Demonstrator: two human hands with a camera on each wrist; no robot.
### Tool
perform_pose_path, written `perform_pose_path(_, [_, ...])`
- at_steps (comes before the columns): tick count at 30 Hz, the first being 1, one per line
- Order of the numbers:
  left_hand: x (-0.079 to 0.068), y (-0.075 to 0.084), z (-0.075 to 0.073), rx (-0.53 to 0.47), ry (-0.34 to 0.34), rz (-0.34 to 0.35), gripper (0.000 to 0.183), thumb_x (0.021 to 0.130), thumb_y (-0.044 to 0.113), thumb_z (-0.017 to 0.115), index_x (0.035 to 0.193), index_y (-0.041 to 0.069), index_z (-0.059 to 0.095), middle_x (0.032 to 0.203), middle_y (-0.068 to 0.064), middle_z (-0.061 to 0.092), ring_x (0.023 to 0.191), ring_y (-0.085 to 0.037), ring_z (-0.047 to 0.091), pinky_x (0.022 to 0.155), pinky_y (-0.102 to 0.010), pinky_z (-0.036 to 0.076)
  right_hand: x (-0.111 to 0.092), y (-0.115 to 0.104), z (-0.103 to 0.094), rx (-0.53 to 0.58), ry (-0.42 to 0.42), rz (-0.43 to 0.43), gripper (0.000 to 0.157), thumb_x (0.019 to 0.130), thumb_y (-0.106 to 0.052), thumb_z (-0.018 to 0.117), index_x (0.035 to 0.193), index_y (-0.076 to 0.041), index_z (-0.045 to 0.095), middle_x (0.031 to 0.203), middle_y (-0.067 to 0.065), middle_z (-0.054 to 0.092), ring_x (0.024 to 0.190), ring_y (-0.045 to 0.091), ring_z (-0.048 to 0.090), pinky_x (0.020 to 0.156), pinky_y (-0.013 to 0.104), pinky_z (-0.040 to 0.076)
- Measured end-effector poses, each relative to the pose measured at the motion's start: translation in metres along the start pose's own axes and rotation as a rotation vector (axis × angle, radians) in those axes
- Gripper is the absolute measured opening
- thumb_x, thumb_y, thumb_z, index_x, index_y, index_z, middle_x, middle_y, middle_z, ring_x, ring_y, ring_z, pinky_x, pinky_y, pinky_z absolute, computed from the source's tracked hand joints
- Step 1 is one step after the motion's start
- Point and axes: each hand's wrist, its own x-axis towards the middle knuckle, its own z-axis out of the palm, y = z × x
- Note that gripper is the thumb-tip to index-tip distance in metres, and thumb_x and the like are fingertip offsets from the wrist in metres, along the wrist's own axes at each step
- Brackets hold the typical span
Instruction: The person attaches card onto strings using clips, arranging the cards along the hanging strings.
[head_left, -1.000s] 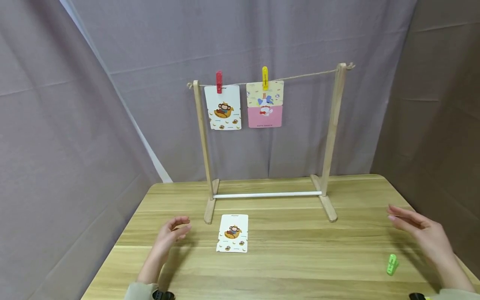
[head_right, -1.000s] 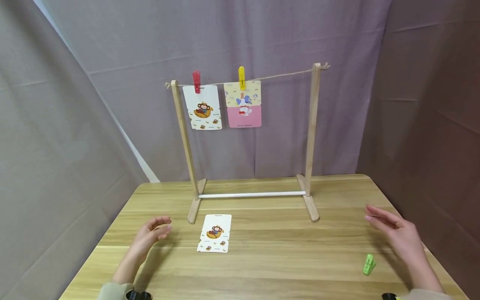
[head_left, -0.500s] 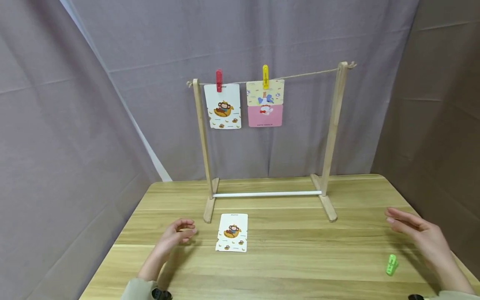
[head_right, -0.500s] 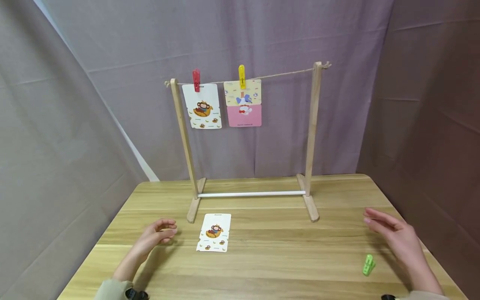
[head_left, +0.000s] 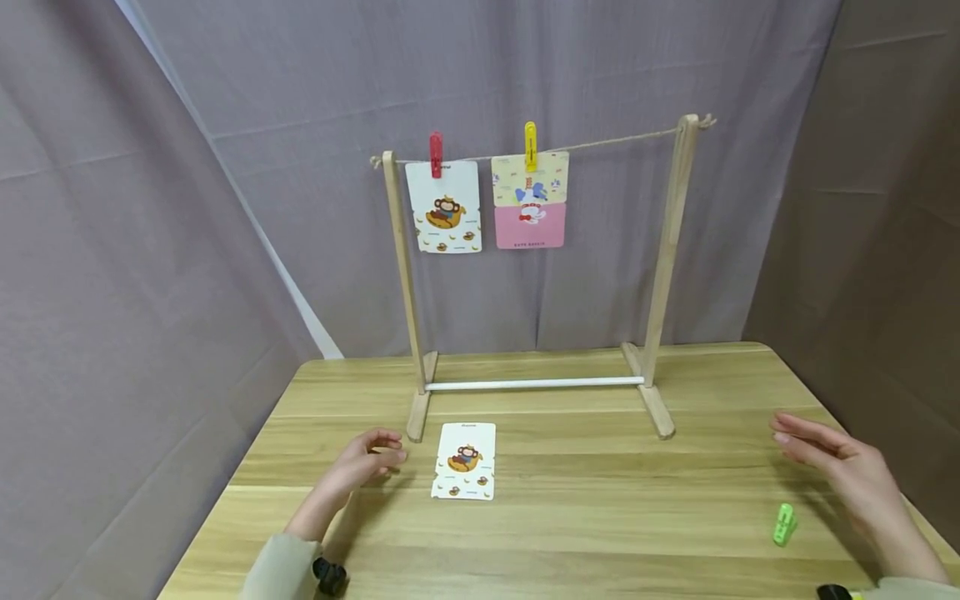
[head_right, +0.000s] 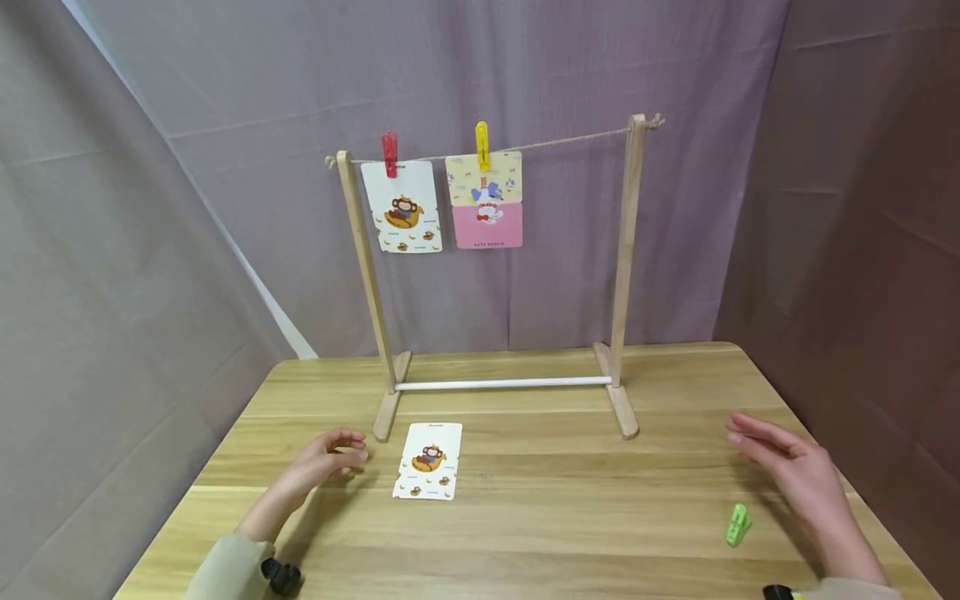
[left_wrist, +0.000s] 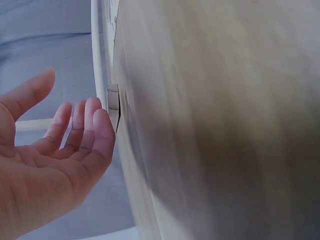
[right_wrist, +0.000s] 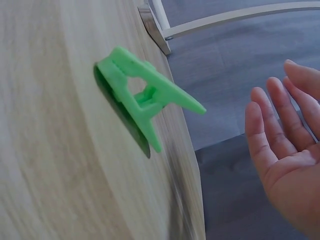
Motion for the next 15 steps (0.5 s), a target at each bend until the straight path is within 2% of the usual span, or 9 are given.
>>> perform_pose_path(5, [0.008, 0.006, 0.004, -0.008, 0.012, -0.003, 0.045, 0.092, 0.007, 0.069, 0.13, -0.012, 0.053, 0.124, -0.026, 0.057, 0.091, -0.025, 0.066, 0.073, -0.031, 0.055, -0.001, 0.003, -0.001, 0.067, -0.009, -0.019, 0.04, 0.099, -0.008, 0.065, 0.138, -0.019, 0.063, 0.117, -0.027, 0.067, 0.096, -0.006, 0.066, 0.075, 0.014, 0.053])
perform_pose_path(8, [0.014, 0.01, 0.007, -0.006, 0.01, 0.009, 0.046, 0.091, 0.007, 0.07, 0.13, -0.011, 0.052, 0.124, -0.025, 0.057, 0.091, -0.023, 0.064, 0.074, -0.032, 0.055, -0.001, 0.005, -0.001, 0.103, -0.005, -0.034, 0.039, 0.098, -0.005, 0.064, 0.135, -0.019, 0.066, 0.116, -0.025, 0.069, 0.095, -0.006, 0.067, 0.074, 0.014, 0.053])
perform_pose_path(12, [0.022, 0.015, 0.012, 0.003, -0.001, 0.029, 0.045, 0.091, 0.007, 0.07, 0.129, -0.011, 0.053, 0.123, -0.024, 0.059, 0.089, -0.02, 0.061, 0.077, -0.036, 0.055, 0.0, 0.006, -0.001, 0.1, -0.007, -0.042, 0.039, 0.099, -0.005, 0.064, 0.135, -0.017, 0.066, 0.115, -0.024, 0.069, 0.096, -0.006, 0.066, 0.075, 0.014, 0.053])
perform_pose_path(15, [0.028, 0.017, 0.018, 0.003, -0.019, 0.042, 0.045, 0.091, 0.006, 0.071, 0.129, -0.011, 0.053, 0.122, -0.025, 0.059, 0.09, -0.023, 0.063, 0.079, -0.041, 0.055, -0.001, 0.005, -0.002, 0.052, -0.018, -0.035, 0.039, 0.1, -0.008, 0.063, 0.137, -0.018, 0.064, 0.116, -0.025, 0.068, 0.097, -0.007, 0.065, 0.075, 0.013, 0.052])
